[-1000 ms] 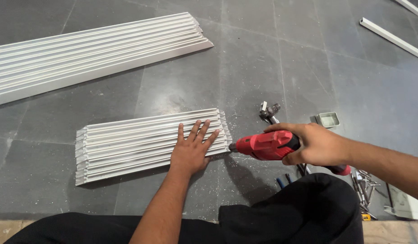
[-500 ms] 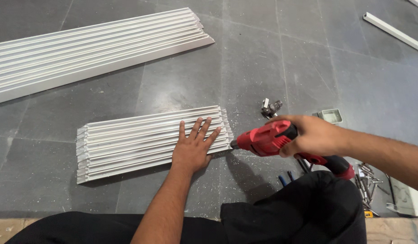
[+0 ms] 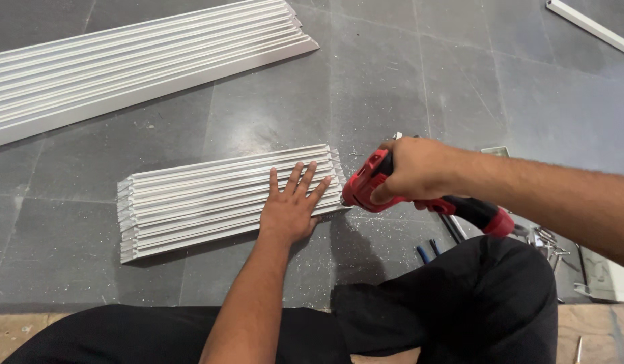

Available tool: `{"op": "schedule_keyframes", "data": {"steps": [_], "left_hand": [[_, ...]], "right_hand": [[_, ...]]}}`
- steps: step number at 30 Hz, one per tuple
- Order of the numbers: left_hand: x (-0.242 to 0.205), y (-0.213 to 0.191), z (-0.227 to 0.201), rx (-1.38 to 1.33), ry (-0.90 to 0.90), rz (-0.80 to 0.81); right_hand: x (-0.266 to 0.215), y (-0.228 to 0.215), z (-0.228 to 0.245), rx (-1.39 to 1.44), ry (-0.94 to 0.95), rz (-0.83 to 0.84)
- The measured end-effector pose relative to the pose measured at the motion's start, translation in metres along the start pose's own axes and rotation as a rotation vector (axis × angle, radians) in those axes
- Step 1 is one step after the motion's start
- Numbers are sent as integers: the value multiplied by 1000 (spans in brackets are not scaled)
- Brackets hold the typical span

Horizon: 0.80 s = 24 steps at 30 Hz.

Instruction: The person uses a red corded drill to make holes in a stack of white plastic profiles laid on a tiled floor. They hold the stack with one hand and operate the drill with the other, producing white dust. The person occasionally adjusts the stack and continues drilling along its length.

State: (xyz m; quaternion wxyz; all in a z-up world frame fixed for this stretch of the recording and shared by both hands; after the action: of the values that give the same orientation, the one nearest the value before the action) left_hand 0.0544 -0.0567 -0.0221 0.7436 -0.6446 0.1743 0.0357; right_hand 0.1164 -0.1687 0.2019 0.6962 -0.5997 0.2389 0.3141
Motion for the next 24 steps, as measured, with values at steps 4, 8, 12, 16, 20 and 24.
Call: {"op": "schedule_keyframes", "data": {"steps": [4, 8, 12, 16, 20, 24], "left_hand": [[0, -3, 1, 8, 10, 21], [-1, -1, 0, 23, 15, 39], [-1, -2, 0, 25, 10, 44], [1, -3, 0, 26, 7, 49], [-1, -1, -1, 16, 6, 39], [1, -3, 0, 26, 8, 36]], "right_hand": [[-4, 2, -2, 37, -13, -17], [-4, 3, -8, 10, -38, -32], [-8, 4, -16, 47, -56, -43], [-6, 6, -18, -56, -105, -57], [-2, 9, -13, -189, -192, -73], [-4, 11, -10, -227, -205, -79]]}}
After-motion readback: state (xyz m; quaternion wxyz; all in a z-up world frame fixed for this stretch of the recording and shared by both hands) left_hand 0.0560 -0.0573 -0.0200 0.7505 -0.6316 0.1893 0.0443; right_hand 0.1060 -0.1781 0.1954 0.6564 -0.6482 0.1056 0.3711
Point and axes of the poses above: each hand's wrist, its own x-axis towards the middle knuckle, its own y-axis out of the palm, z = x × y, the point moved 6 cm from there along x, towards the middle knuckle, and after that the axes turned 14 degrees about x, right-handed, at the moved point
